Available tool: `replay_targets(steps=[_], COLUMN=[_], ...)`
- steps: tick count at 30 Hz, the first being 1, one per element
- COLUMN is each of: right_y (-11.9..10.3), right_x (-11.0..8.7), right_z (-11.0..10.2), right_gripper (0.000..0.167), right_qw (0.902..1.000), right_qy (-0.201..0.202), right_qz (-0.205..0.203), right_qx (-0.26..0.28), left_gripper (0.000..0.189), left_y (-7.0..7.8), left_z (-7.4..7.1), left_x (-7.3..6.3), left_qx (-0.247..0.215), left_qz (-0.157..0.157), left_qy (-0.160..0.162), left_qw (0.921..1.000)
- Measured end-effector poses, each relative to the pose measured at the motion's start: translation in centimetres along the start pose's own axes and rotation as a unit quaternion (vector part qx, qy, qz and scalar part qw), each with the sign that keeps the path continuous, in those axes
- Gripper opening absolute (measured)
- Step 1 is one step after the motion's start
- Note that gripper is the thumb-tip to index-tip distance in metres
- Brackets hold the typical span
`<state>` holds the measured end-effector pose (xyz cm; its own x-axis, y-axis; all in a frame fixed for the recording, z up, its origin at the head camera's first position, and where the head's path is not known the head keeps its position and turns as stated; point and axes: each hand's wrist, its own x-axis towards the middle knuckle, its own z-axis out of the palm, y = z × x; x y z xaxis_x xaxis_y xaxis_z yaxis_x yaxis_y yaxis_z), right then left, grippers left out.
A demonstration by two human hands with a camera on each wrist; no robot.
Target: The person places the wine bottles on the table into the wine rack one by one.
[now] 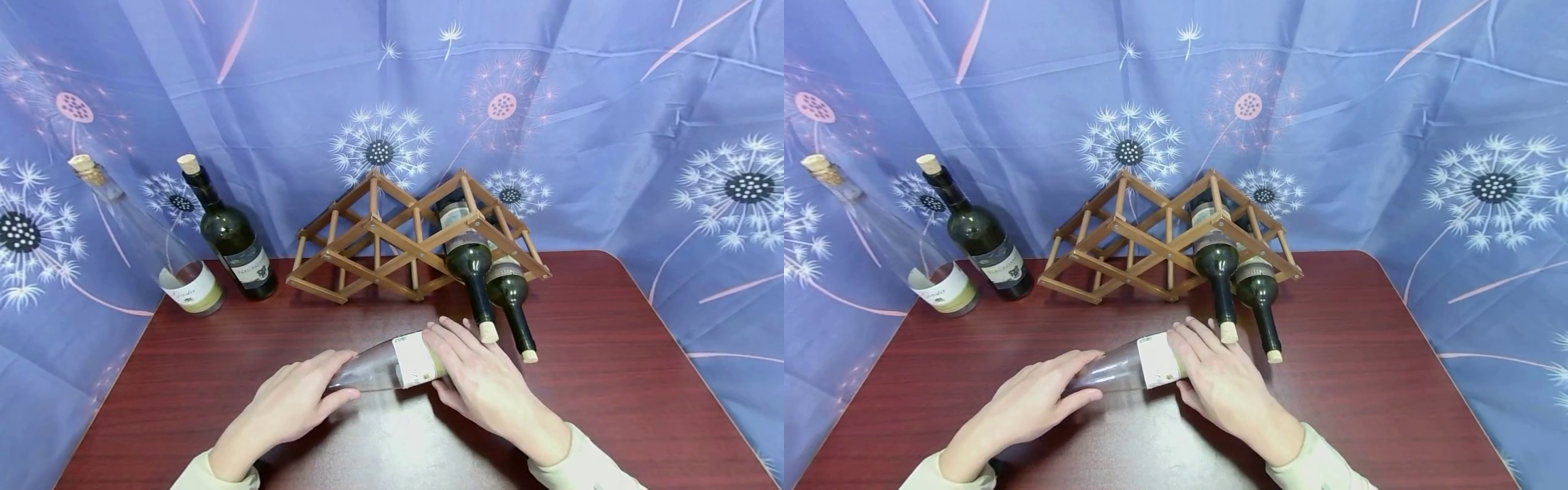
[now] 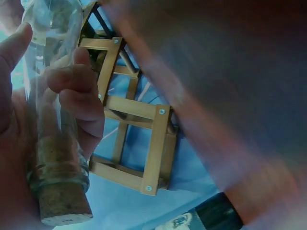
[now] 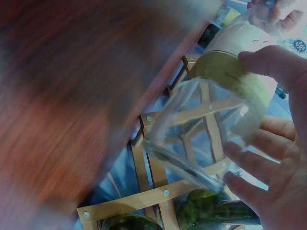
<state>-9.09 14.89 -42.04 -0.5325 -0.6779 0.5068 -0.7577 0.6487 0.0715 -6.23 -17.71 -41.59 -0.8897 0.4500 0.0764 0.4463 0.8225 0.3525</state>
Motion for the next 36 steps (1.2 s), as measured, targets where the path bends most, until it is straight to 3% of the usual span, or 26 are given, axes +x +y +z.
replay_targets(steps=[9,20,27,36], right_y=[-0.1,-0.6,-0.6,-0.5], right_x=[-0.4,-1.4,-1.7,-2.0], right_z=[-0.6,-2.2,-3.3,-4.6], right_gripper=[0.08,0.082,0.071,0.06], right_qw=[0.9999,0.999,0.9975,0.997], right_qy=[0.0,-0.026,-0.027,-0.01], right_qz=[0.002,0.007,0.017,0.002], right_qx=[0.017,0.037,0.063,0.077], left_gripper=[0.054,0.052,0.054,0.053], left_y=[-1.0,-1.1,-1.1,-0.6], left_z=[0.5,0.4,0.3,0.4], left_x=[0.1,0.4,0.4,0.5], left_qx=[-0.018,-0.072,-0.104,-0.15], left_qz=[-0.025,-0.094,-0.115,-0.138], left_qy=[0.014,0.015,0.018,0.022], left_qw=[0.9994,0.9928,0.9877,0.9786])
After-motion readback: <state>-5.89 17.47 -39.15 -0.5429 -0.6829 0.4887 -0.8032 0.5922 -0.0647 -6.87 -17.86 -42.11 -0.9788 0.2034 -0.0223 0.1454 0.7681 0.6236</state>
